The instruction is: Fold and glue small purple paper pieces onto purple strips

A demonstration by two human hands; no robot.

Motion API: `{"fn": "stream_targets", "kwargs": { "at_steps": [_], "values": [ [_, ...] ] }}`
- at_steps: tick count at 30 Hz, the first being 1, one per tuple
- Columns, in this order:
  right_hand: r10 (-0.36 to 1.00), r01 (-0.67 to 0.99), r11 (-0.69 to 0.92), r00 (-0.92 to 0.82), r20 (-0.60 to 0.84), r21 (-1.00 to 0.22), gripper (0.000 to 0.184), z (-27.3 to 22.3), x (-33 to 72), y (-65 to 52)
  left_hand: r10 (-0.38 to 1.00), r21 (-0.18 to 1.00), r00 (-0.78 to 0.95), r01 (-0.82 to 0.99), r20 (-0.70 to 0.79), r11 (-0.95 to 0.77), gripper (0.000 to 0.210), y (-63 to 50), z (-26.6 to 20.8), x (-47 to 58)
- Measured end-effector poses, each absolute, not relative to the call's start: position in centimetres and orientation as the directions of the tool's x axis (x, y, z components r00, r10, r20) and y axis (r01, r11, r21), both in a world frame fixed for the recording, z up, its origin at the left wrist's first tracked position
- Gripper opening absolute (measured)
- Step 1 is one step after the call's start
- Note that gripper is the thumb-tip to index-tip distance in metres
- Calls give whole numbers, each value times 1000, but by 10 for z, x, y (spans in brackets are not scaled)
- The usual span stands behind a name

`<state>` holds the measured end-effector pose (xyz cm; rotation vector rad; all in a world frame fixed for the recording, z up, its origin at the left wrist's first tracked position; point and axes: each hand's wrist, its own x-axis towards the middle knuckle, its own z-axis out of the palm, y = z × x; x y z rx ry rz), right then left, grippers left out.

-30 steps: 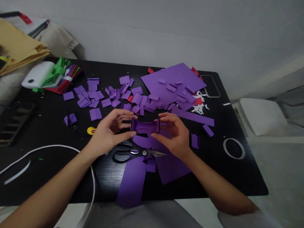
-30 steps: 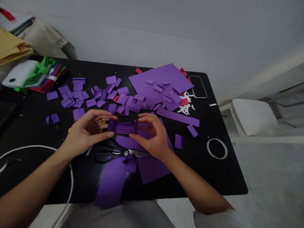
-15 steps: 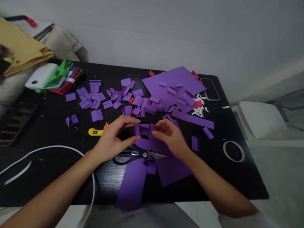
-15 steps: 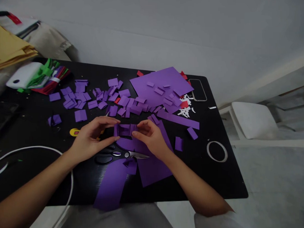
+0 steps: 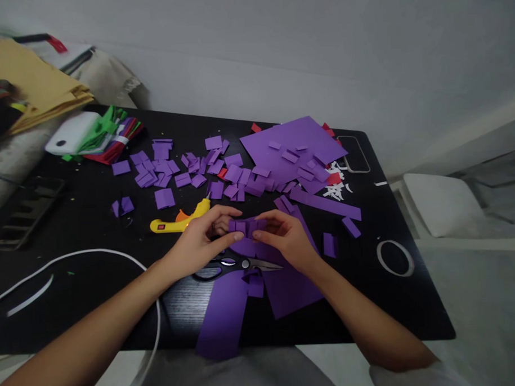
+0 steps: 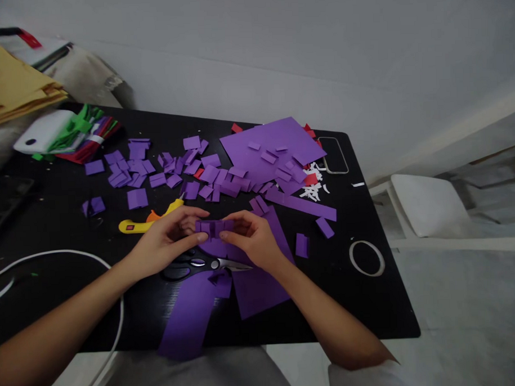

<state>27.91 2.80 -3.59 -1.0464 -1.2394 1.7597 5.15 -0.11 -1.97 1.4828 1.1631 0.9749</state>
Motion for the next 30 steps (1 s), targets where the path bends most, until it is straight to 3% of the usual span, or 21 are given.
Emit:
{"fn": "stream_targets", "kwargs": {
  "at_steps": [11,17,30],
  "values": [
    [947,32,-66,-314,-73,-997,21,-36,274,18,971,888,216,421,100,-185,20,-5,-20,55],
    [952,106,2,-305,-30,-994,17,-33,274,16,933,833,279,440,227,-335,15,-6,-16,58],
    [926,148,141,-371,77,-979,9,-26,274,15,890,770,356,469,284,-433,10,-10,-15,61]
  ]
}}
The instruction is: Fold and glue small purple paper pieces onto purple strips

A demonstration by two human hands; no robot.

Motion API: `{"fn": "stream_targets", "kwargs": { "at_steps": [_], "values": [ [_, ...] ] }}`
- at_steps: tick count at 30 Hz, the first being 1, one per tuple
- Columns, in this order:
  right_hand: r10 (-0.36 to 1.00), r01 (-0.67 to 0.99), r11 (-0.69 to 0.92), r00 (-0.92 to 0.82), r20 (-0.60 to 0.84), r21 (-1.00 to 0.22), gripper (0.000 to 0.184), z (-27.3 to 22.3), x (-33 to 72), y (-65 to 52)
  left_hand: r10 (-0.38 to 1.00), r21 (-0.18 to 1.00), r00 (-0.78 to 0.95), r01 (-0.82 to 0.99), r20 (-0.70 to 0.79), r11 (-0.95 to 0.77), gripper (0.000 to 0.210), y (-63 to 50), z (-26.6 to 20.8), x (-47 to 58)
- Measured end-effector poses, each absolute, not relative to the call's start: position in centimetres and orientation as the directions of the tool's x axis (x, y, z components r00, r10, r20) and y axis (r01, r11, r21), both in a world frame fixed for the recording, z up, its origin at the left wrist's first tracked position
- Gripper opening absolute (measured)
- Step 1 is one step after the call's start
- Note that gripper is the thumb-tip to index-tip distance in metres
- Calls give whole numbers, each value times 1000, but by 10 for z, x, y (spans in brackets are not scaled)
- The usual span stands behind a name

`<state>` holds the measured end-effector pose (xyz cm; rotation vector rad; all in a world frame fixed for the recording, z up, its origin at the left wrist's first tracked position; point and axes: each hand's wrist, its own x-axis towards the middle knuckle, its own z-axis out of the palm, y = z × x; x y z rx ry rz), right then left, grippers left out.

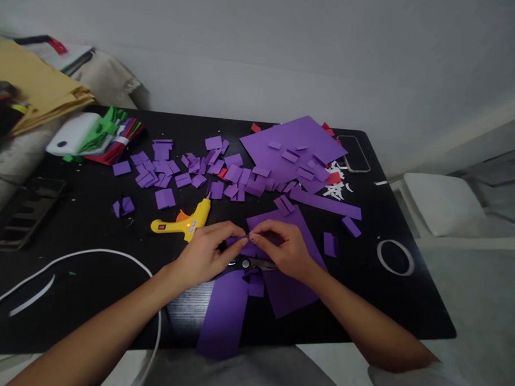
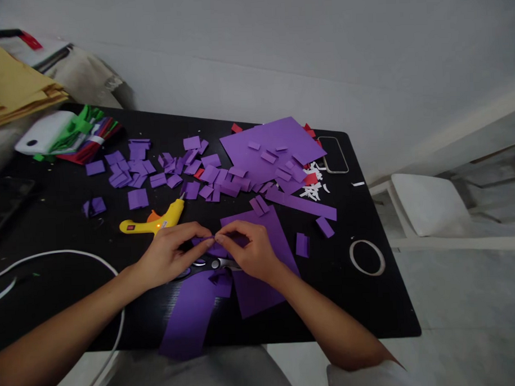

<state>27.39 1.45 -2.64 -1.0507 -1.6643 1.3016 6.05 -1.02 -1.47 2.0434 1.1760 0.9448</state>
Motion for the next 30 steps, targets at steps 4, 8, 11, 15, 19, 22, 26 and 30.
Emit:
{"fn": "stream_targets", "kwargs": {
  "at_steps": [4,8,11,15,19,22,26,30],
  "values": [
    [931,40,26,-366,10,-999,13,-27,276,17,890,762,350,476,293,-439,9,-10,-15,60],
    [929,-60,-60,-370,-34,-996,26,-27,277,20,904,781,333,473,270,-407,10,-10,-15,59],
    [914,-9,-58,-404,-50,-998,24,-29,275,19,906,796,326,455,269,-400,11,-10,-15,60],
    [915,69,-44,-397,-68,-997,21,-32,273,17,923,815,304,457,234,-357,15,-10,-17,61],
    [929,39,-96,-355,-104,-995,19,-33,273,17,959,858,248,455,136,-239,20,-10,-18,62],
    [909,-23,-198,-379,-175,-980,26,-34,271,17,976,895,201,415,83,-161,23,-10,-17,63],
    [900,-44,-223,-393,-188,-974,28,-36,270,17,990,934,144,351,8,-59,28,-10,-17,64],
    [950,-50,-147,-286,-127,-988,30,-36,271,19,985,955,158,297,-69,20,30,-8,-17,65]
  ]
}}
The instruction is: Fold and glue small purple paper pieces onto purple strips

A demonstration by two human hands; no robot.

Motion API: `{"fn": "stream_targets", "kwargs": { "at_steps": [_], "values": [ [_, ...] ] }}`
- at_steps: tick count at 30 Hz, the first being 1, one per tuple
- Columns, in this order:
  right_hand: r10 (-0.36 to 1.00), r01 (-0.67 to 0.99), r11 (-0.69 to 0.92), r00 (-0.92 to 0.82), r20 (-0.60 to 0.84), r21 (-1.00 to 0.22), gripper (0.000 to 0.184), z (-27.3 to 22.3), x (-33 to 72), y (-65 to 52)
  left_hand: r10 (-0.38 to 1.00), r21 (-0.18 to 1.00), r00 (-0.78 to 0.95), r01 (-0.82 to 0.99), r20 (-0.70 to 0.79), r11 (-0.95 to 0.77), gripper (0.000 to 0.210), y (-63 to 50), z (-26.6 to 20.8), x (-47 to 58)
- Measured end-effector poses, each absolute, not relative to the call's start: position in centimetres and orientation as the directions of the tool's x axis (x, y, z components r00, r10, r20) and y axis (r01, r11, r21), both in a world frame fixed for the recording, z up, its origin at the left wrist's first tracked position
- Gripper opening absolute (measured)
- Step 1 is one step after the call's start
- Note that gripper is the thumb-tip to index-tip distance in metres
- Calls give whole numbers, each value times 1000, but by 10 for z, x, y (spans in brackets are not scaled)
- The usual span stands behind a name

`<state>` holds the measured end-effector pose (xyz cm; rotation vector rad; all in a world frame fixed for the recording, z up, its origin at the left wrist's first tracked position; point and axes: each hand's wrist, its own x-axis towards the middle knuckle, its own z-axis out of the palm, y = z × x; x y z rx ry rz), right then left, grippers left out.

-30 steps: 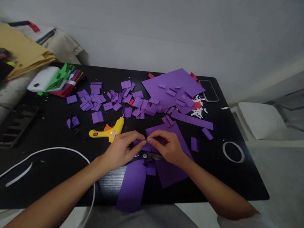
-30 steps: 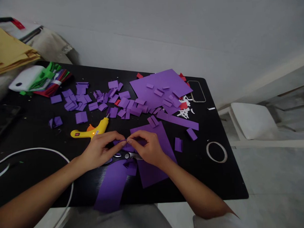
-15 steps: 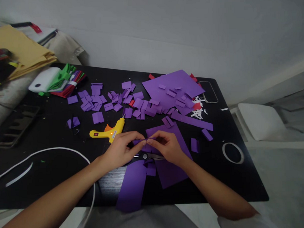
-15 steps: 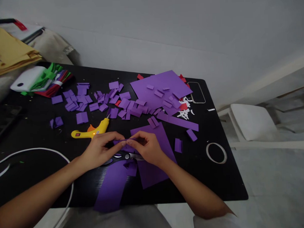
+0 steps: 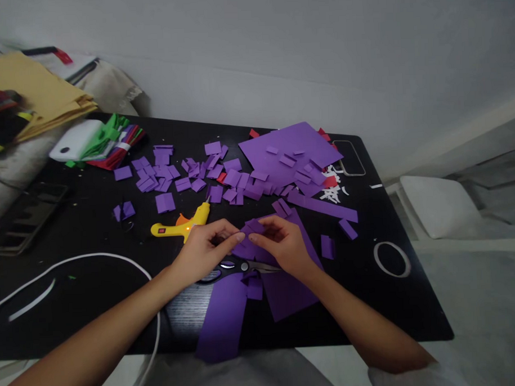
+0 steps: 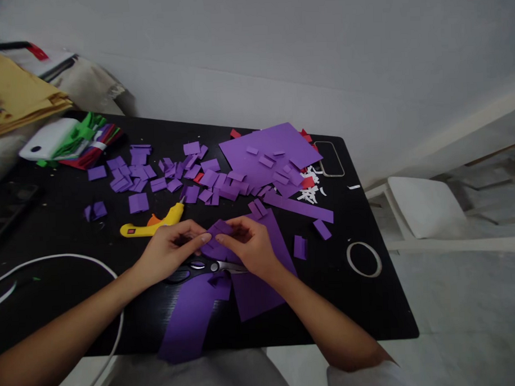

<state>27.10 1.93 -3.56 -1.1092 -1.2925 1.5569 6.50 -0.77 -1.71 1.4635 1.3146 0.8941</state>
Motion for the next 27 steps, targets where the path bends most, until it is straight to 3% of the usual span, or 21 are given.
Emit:
{"fn": "stream_targets", "kwargs": {
  "at_steps": [5,11,22,27],
  "values": [
    [954,-34,-140,-271,-125,-990,35,-37,273,21,967,964,210,249,-146,91,27,-7,-19,65],
    [923,-105,-226,-341,-178,-969,36,-34,272,21,979,961,165,266,-119,72,30,-8,-23,64],
    [927,-32,-227,-312,-206,-973,41,-34,271,21,983,922,182,383,-5,-66,28,-11,-20,65],
    [918,-81,-236,-346,-195,-968,34,-35,271,21,989,926,150,373,-10,-48,30,-11,-19,65]
  ]
}}
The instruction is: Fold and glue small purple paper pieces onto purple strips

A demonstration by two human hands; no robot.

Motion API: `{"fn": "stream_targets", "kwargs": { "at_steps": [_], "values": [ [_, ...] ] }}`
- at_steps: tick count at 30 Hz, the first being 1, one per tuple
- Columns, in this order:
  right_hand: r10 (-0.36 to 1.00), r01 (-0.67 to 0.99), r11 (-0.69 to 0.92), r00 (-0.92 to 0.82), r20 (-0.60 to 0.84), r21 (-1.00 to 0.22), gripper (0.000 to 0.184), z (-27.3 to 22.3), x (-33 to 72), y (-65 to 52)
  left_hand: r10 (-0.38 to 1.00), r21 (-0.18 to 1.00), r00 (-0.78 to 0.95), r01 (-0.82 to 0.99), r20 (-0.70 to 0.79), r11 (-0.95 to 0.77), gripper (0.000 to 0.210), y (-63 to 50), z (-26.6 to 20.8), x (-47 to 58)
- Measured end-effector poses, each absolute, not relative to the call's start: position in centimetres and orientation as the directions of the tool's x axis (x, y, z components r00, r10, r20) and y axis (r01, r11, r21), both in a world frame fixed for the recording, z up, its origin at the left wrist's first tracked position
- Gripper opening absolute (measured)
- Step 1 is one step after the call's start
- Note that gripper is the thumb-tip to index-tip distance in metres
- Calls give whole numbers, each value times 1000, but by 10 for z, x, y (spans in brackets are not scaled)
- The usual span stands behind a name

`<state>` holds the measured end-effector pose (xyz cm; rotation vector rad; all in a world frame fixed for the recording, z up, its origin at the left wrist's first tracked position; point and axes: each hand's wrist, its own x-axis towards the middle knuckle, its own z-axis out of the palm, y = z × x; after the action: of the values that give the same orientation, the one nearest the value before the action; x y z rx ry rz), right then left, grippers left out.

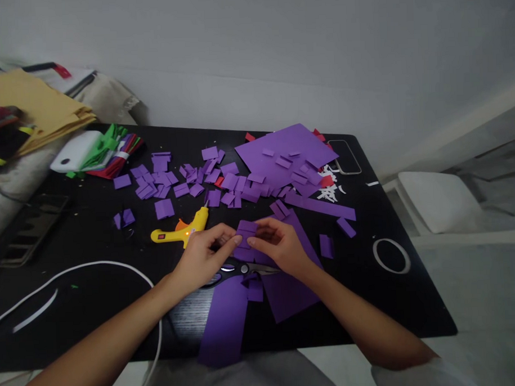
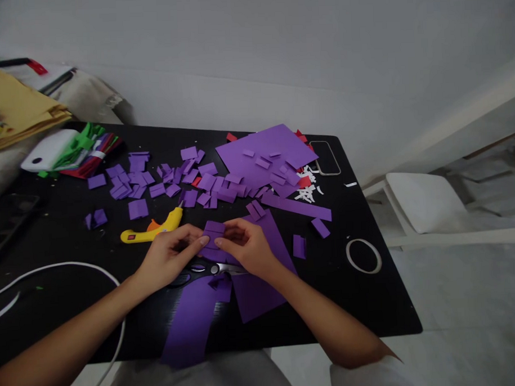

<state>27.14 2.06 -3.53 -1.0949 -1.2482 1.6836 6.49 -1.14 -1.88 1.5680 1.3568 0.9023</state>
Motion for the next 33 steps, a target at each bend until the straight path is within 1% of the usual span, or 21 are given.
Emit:
{"fn": "stream_targets", "kwargs": {
  "at_steps": [2,5,7,15,21,26,29,33],
  "values": [
    [918,-101,-235,-350,-187,-967,32,-36,272,21,991,932,133,361,-27,-23,30,-11,-19,65],
    [918,-102,-229,-355,-179,-968,35,-36,271,20,990,935,135,354,-51,0,31,-11,-20,66],
    [917,-95,-225,-356,-178,-970,38,-37,270,19,988,931,150,366,-44,-14,31,-12,-21,66],
    [924,-71,-214,-338,-178,-974,39,-35,270,19,982,912,186,400,18,-92,29,-14,-19,66],
    [925,-65,-228,-325,-195,-972,40,-33,269,19,981,904,192,417,14,-94,31,-15,-21,64],
    [898,-122,-299,-371,-236,-946,40,-35,268,19,992,923,123,379,19,-65,31,-14,-22,65],
    [866,-107,-345,-419,-272,-933,38,-35,268,18,995,936,90,346,33,-63,28,-14,-21,66],
    [867,-78,-318,-427,-256,-945,32,-34,269,18,994,934,94,347,59,-88,23,-13,-19,68]
  ]
}}
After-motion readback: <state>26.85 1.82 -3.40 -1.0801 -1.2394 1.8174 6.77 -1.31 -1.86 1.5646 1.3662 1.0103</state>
